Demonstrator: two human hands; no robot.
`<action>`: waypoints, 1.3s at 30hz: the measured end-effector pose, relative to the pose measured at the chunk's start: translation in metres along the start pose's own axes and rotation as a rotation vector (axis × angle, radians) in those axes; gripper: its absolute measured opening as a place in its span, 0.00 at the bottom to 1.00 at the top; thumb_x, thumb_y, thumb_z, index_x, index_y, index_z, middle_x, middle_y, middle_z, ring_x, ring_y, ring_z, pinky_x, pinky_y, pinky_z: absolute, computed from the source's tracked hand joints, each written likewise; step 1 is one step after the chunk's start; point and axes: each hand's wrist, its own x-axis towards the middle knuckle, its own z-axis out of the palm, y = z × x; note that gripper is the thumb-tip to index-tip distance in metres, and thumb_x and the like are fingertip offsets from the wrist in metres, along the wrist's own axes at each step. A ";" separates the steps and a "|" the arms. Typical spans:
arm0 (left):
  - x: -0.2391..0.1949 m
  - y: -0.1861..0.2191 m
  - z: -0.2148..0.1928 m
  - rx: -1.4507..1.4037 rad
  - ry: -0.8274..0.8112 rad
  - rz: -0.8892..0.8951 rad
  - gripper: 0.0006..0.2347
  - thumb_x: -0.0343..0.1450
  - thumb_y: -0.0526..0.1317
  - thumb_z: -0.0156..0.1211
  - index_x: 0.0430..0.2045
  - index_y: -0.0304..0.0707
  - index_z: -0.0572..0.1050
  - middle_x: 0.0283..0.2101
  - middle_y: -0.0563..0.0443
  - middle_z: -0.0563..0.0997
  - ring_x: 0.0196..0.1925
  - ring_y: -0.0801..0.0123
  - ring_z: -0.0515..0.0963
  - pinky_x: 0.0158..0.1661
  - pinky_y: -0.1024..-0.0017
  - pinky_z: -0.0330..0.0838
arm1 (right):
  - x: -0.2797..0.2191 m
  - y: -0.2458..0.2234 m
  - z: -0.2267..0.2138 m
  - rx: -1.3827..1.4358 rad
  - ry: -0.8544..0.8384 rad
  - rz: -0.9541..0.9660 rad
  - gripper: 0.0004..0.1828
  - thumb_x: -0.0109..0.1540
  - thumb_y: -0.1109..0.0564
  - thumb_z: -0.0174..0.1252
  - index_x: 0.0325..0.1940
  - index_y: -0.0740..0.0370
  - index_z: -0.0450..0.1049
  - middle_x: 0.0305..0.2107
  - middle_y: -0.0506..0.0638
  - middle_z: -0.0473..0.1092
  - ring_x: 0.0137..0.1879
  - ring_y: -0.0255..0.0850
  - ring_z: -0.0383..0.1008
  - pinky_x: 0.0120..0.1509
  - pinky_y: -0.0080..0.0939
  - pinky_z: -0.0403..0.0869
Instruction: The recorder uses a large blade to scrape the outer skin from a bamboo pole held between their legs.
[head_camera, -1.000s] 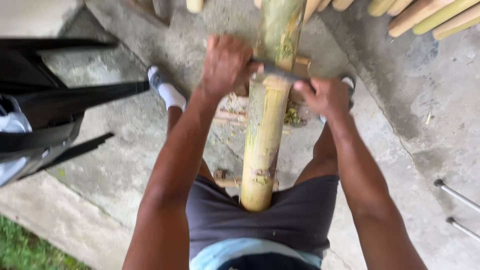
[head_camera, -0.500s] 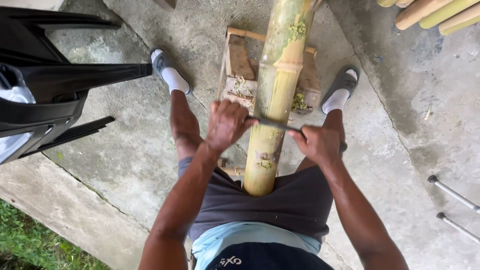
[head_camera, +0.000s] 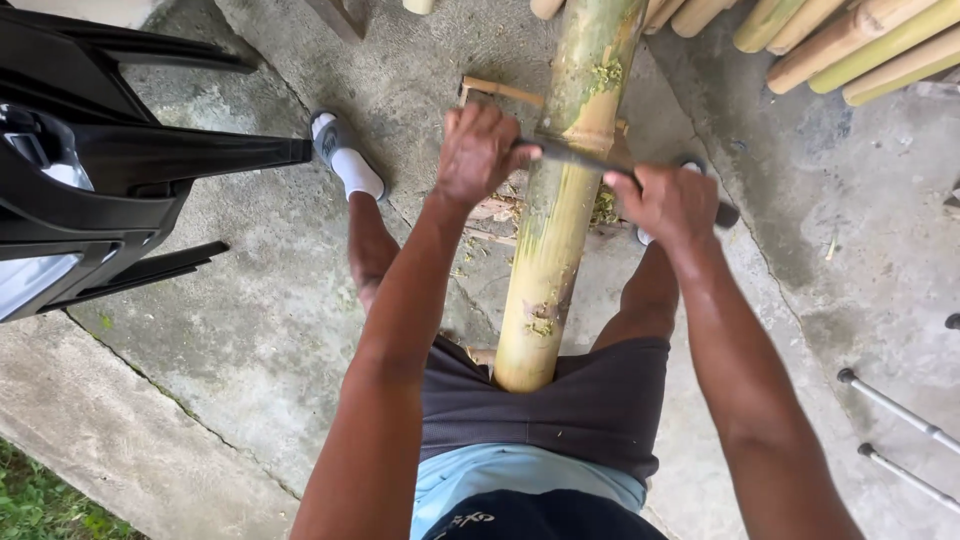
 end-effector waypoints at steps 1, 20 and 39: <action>0.002 -0.004 0.000 -0.005 0.000 0.001 0.22 0.72 0.65 0.54 0.27 0.46 0.77 0.29 0.53 0.73 0.37 0.62 0.69 0.44 0.62 0.58 | 0.009 0.000 -0.006 -0.004 -0.002 0.003 0.34 0.68 0.28 0.56 0.20 0.55 0.74 0.10 0.52 0.65 0.16 0.48 0.67 0.24 0.51 0.65; -0.076 0.028 -0.025 -0.090 0.050 -0.078 0.22 0.72 0.63 0.55 0.28 0.44 0.78 0.31 0.51 0.72 0.40 0.60 0.70 0.44 0.60 0.58 | -0.040 -0.024 0.004 0.012 -0.159 -0.077 0.35 0.68 0.26 0.52 0.20 0.54 0.71 0.09 0.48 0.64 0.15 0.44 0.65 0.23 0.49 0.65; -0.037 0.005 0.022 0.030 0.061 -0.026 0.25 0.76 0.65 0.44 0.31 0.44 0.77 0.33 0.52 0.74 0.37 0.62 0.69 0.44 0.60 0.59 | -0.008 0.007 0.009 -0.008 -0.082 -0.056 0.32 0.69 0.27 0.53 0.22 0.50 0.72 0.10 0.42 0.63 0.13 0.35 0.60 0.20 0.42 0.60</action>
